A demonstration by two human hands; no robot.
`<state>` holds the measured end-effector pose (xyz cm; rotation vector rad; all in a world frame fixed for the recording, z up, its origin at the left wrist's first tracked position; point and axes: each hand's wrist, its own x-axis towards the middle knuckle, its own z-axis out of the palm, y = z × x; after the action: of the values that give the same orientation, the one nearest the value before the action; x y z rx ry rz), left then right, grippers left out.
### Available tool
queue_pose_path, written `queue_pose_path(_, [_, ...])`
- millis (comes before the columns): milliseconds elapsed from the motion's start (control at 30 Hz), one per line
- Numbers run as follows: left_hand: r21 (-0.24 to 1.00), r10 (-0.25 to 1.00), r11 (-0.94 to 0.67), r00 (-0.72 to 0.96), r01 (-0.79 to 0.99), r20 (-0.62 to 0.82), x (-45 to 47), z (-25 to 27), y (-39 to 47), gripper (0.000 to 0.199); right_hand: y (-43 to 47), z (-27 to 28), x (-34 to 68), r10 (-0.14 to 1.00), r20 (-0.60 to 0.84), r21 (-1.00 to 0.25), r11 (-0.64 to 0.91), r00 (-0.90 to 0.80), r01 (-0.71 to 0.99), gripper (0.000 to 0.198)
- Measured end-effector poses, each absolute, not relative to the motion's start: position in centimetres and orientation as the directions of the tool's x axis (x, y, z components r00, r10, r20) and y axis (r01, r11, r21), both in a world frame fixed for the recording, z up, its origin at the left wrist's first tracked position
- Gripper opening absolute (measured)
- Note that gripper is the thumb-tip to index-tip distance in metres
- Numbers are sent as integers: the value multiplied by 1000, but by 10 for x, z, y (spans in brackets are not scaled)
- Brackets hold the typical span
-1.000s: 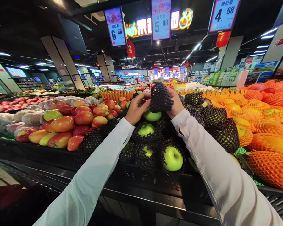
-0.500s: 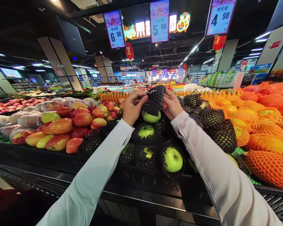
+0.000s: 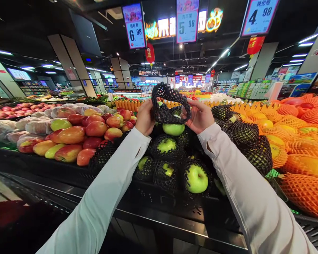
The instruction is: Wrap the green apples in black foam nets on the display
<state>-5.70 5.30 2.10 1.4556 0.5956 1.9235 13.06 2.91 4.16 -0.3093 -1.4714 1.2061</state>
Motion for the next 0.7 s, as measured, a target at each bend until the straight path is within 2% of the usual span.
queue_pose_path(100, [714, 748, -662, -132, -231, 650, -54, 24, 44, 26, 24, 43, 126, 737, 560, -813, 400, -379, -424, 31])
queue_pose_path(200, [758, 770, -638, -119, -133, 627, -57, 23, 40, 32, 29, 44, 125, 757, 543, -823, 392, -364, -412, 37])
queue_pose_path(267, [752, 746, -658, -117, 22, 656, -59, 21, 39, 29, 37, 41, 126, 808, 532, -823, 423, -254, -379, 39])
queue_pose_path(333, [690, 689, -680, -106, 248, 717, -61, 20, 36, 22, 47, 35, 126, 850, 514, -832, 462, -113, -306, 35])
queue_pose_path(433, [578, 650, -587, -95, 567, 754, -61, 21, 29, 20, 57, 27, 127, 861, 508, -853, 501, -10, -149, 27])
queue_pose_path(533, [517, 676, -451, -100, 727, 730, -61, 24, 22, 19, 61, 23, 126, 827, 562, -827, 562, 29, 13, 24])
queue_pose_path(633, [419, 698, -386, -36, 822, 715, -63, 26, 18, 15, 59, 22, 125, 708, 689, -724, 659, 157, 206, 27])
queue_pose_path(700, [358, 715, -342, -6, 869, 699, -64, 27, 16, 13, 56, 23, 125, 645, 750, -651, 681, 145, 335, 34])
